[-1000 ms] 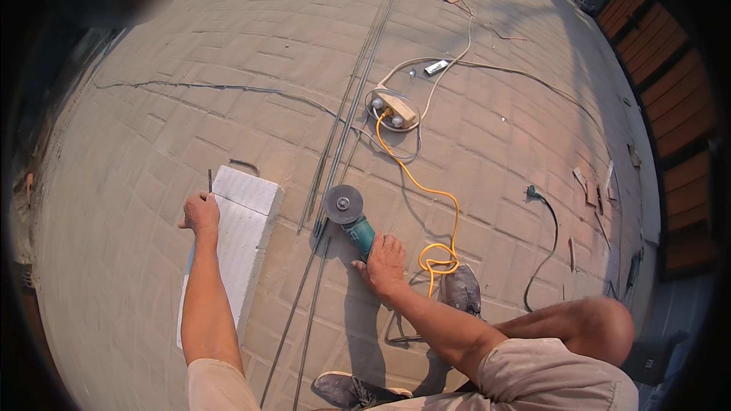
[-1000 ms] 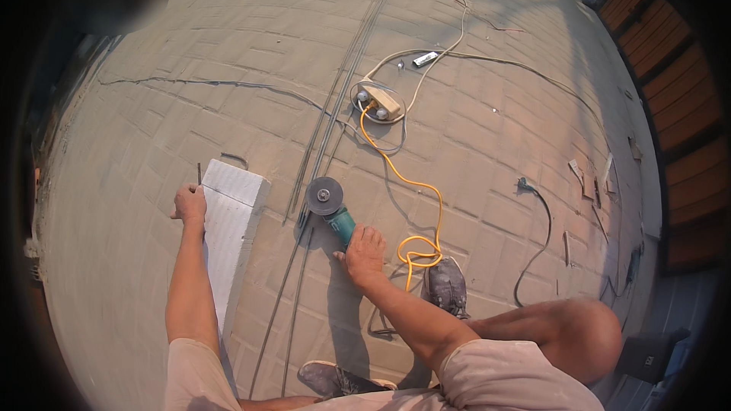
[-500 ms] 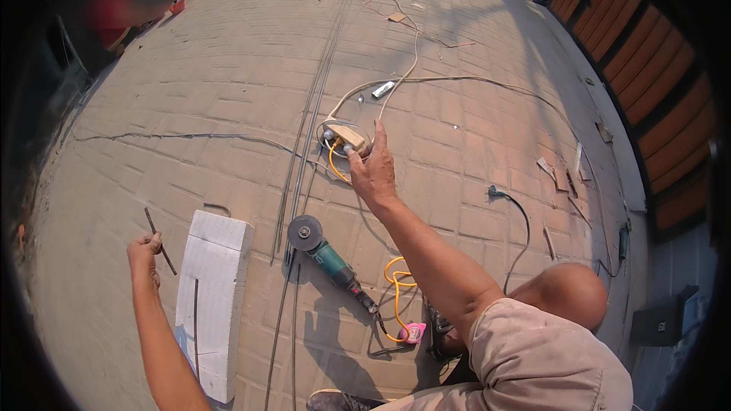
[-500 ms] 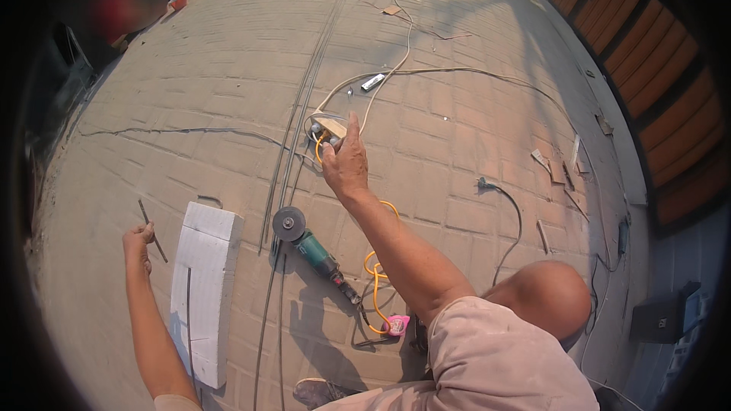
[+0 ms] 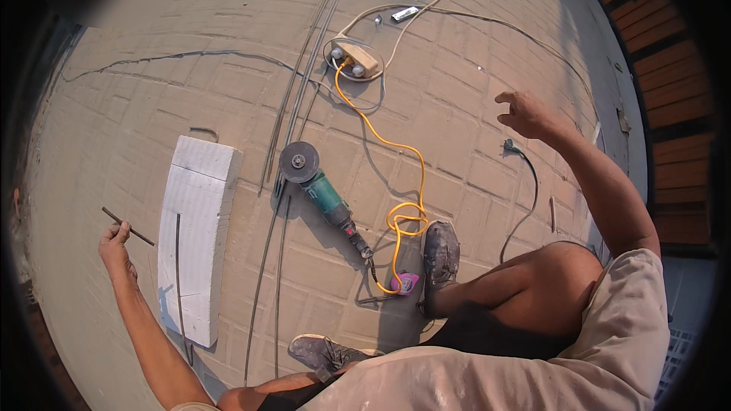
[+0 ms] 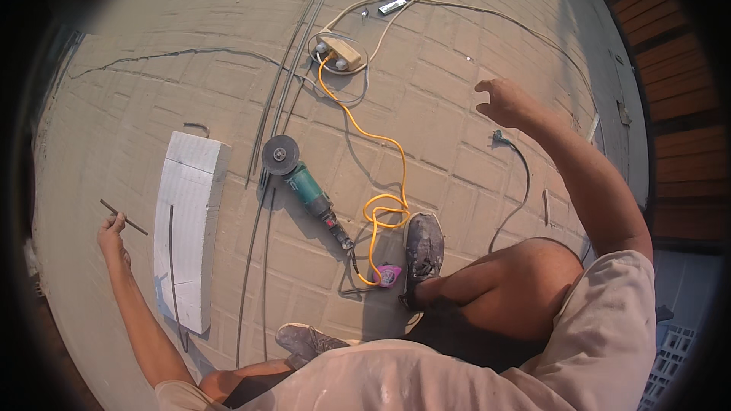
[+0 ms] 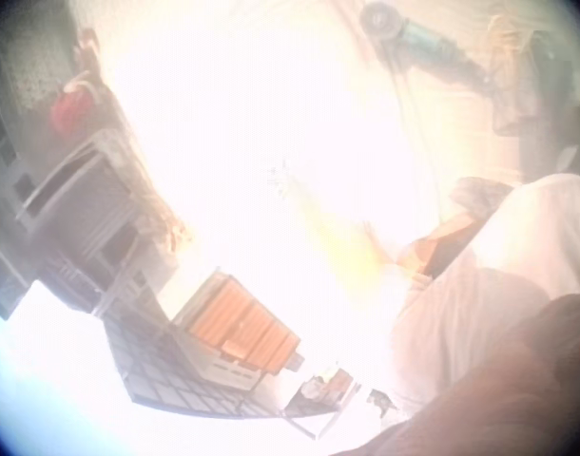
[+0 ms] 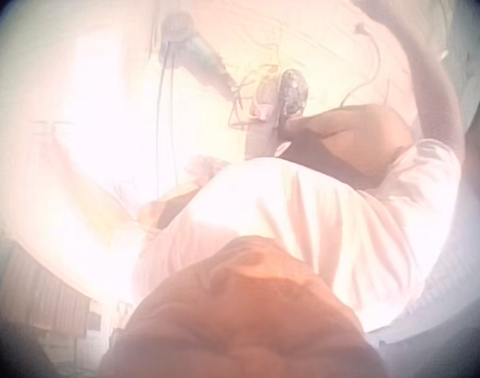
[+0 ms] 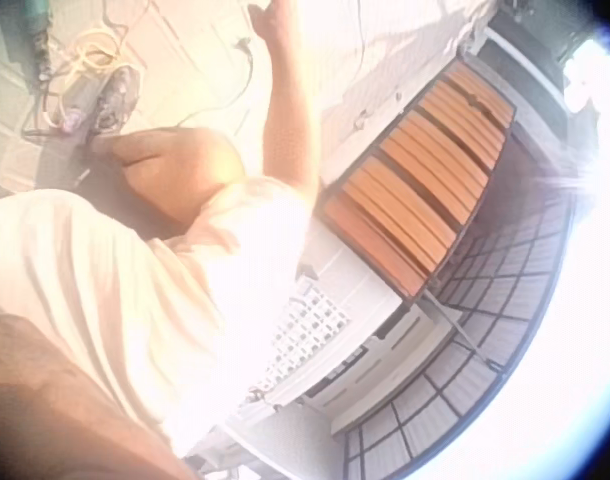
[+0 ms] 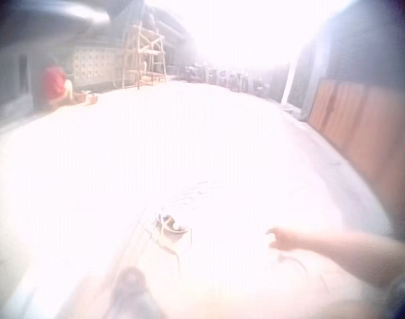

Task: The person uses an angle grinder to cut several metal rods placed on a white rectangular block. They repeatedly position each rod, cut it, and move the cut pieces aside. A second person is visible in the background working on the ground.

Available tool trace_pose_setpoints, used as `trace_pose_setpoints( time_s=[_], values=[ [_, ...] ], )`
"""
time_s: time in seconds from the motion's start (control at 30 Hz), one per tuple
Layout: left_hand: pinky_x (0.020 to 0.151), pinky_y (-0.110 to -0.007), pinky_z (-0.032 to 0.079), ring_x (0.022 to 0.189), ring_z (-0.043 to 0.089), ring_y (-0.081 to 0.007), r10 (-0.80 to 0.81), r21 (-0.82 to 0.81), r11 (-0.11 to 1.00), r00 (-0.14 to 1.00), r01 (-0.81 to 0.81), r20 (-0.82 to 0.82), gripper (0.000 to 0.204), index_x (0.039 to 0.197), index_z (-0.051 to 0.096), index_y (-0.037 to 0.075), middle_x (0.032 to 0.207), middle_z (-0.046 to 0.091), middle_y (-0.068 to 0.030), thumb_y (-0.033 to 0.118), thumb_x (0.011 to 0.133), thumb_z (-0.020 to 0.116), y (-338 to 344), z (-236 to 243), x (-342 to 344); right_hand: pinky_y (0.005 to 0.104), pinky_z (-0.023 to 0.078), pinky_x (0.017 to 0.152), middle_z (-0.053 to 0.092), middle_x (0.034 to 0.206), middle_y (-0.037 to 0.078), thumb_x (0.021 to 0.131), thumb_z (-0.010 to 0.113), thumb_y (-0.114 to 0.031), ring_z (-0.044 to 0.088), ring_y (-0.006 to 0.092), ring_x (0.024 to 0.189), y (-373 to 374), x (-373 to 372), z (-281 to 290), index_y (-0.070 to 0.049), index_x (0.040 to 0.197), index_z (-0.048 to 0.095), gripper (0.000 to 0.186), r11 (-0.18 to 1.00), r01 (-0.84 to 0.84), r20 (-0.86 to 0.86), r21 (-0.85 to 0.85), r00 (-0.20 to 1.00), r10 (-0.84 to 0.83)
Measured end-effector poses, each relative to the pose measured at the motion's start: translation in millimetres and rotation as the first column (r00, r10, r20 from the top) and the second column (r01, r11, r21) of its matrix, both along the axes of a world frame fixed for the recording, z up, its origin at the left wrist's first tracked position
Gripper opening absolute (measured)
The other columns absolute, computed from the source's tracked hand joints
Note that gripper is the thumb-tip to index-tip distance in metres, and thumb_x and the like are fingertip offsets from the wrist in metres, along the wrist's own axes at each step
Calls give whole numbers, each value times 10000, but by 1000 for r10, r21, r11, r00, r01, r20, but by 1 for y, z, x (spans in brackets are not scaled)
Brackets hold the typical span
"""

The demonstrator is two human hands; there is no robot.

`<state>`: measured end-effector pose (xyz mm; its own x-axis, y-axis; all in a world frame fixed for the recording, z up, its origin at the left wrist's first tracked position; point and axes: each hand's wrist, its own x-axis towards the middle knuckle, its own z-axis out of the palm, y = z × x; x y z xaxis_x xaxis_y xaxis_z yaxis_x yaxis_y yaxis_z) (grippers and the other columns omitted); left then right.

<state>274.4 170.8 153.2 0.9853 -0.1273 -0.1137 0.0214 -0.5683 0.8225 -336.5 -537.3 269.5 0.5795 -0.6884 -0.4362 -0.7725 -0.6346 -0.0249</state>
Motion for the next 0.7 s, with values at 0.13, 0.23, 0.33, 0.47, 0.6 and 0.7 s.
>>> trace_pose_setpoints(
  time_s=[0.13,0.23,0.33,0.47,0.6,0.7],
  values=[
    [1010,-315,486,967,691,-156,57,-86,995,998,-59,-29,252,1178,795,-13,1034,780,-64,122,972,850,-46,7,-12,460,583,1018,764,1227,285,918,815,-217,736,402,1194,27,-65,-89,26,1417,682,570,972,-24,-180,234,981,67],
    [999,-312,503,973,703,-166,41,-126,991,999,-42,-4,270,1211,791,-20,1072,786,-73,108,978,841,-59,18,-19,476,570,1055,754,1263,289,917,821,-273,716,426,1233,56,-47,-101,26,1410,682,593,926,-78,-237,368,956,174],
    [986,-306,513,968,705,-165,26,-142,990,1000,-24,12,236,1184,791,-23,1065,779,-66,79,976,833,-61,19,-21,475,584,1012,779,1169,277,925,801,-261,746,421,1151,60,-28,-98,4,1410,688,564,938,-61,-146,341,982,117],
    [874,-272,497,890,661,-131,5,-154,988,1000,-5,5,185,1108,801,-14,958,746,-22,58,942,842,-80,13,-37,482,605,908,801,993,240,923,790,-244,778,405,976,43,-30,-104,8,1401,693,549,964,-46,-62,262,996,65],
    [757,-256,451,808,623,-100,1,-187,982,999,-9,-43,195,1117,807,-13,875,728,-6,55,935,818,-99,22,-48,477,611,892,797,1003,260,903,818,-226,784,395,971,16,-34,-128,18,1376,710,542,959,-88,-68,270,992,110],
    [754,-268,466,810,644,-112,18,-243,970,998,-31,-54,180,1120,810,-18,886,748,-33,47,954,787,-105,29,-52,465,617,854,797,997,258,902,818,-215,788,379,928,7,-7,-142,30,1380,705,549,947,-114,-63,300,988,138]
  ],
)
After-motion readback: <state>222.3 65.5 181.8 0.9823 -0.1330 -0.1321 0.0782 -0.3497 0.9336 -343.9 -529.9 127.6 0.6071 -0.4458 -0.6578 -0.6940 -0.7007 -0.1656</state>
